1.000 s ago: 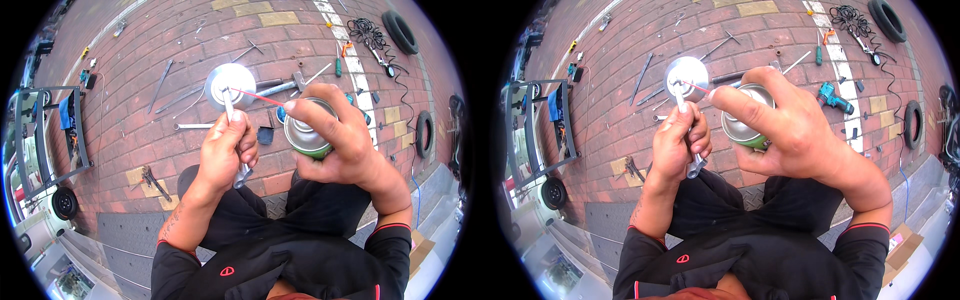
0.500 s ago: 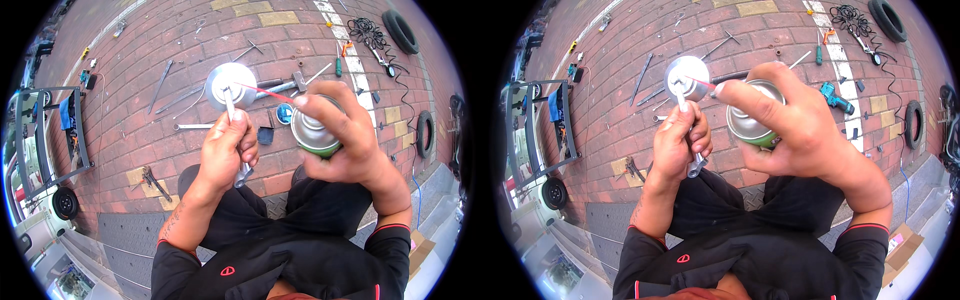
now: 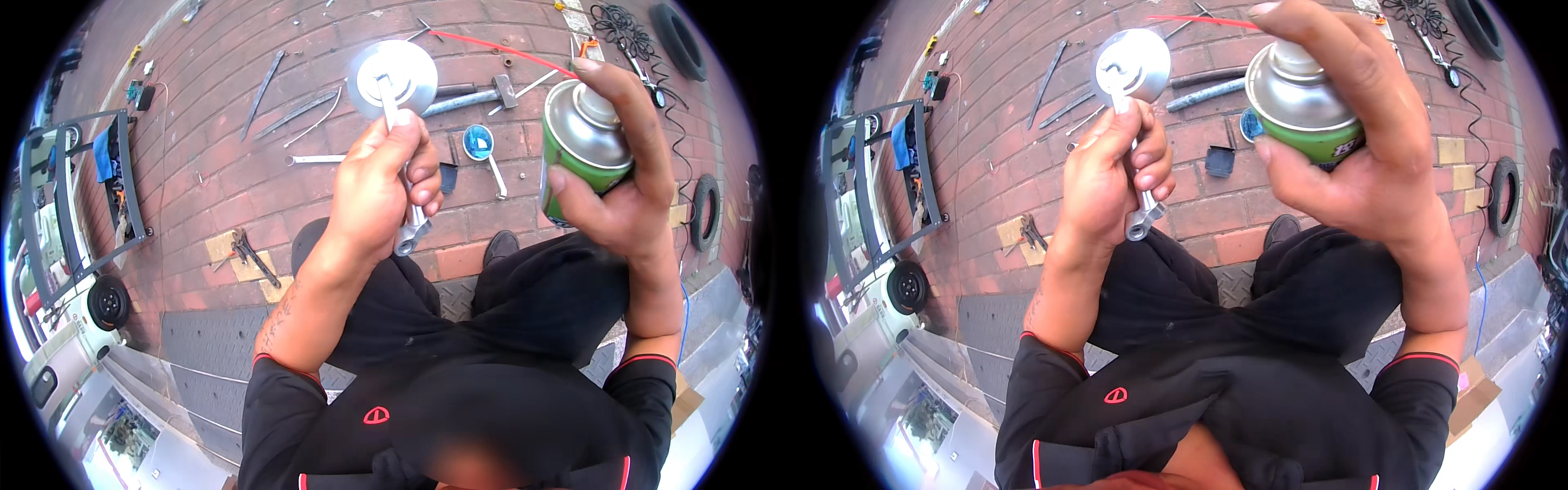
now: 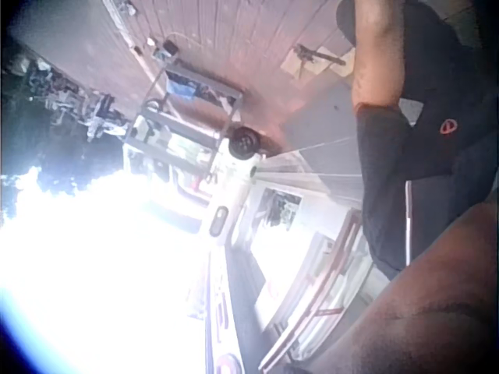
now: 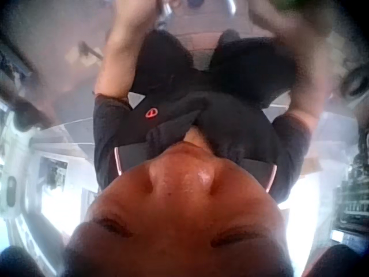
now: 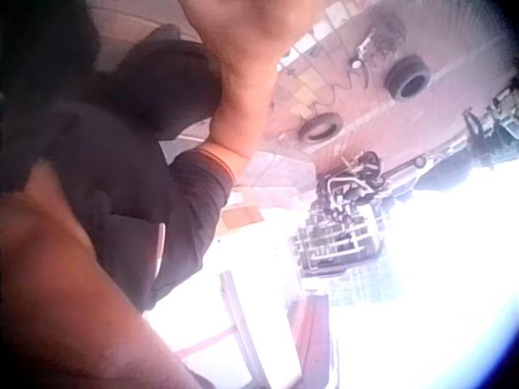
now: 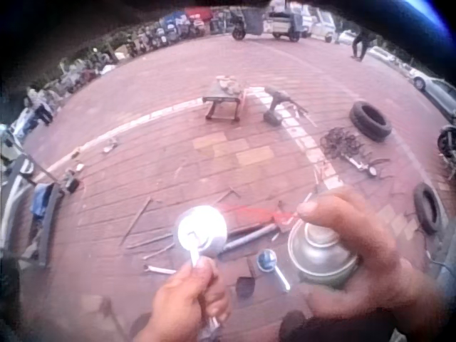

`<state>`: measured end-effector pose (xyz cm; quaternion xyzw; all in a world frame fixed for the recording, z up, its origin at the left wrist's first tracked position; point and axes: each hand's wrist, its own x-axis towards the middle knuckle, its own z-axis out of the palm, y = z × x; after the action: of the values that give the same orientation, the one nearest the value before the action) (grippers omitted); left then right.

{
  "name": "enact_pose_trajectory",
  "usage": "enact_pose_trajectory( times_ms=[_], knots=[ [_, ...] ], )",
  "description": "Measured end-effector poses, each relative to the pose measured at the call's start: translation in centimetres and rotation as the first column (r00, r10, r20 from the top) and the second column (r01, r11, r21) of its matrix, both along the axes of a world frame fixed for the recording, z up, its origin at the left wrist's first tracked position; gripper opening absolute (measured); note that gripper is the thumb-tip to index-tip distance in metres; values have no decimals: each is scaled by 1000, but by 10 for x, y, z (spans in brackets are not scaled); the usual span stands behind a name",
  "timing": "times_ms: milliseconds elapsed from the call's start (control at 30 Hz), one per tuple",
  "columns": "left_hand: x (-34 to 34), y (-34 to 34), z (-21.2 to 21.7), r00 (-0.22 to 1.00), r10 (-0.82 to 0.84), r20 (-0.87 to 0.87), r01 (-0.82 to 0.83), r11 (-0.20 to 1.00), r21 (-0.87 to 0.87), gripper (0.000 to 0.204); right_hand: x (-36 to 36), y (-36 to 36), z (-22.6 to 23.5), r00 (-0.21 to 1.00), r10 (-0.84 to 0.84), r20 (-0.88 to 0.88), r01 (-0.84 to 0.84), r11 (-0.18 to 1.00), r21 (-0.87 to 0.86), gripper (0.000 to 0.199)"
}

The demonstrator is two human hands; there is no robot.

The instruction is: The person sits on the floor and uses a screwdriver to manipulate a small metal component, then uses a wrench to tighten a bolt on a larger metal part. They apply lubricant from a spray can to the parts and wipe them with a cloth.

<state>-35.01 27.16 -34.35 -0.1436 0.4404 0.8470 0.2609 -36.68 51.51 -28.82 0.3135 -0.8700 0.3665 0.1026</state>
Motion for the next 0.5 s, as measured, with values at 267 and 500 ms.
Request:
enact_pose_trajectory(
  times_ms=[267,500],
  knots=[
    [-4,0,-4,998,13,53,-17,996,88,26,-2,5,-6,1000,1,24,0,998,-58,73],
    [-2,-2,-3,999,22,31,-25,993,115,25,-9,17,-7,991,-131,11,132,984,-117,73]
  ],
)
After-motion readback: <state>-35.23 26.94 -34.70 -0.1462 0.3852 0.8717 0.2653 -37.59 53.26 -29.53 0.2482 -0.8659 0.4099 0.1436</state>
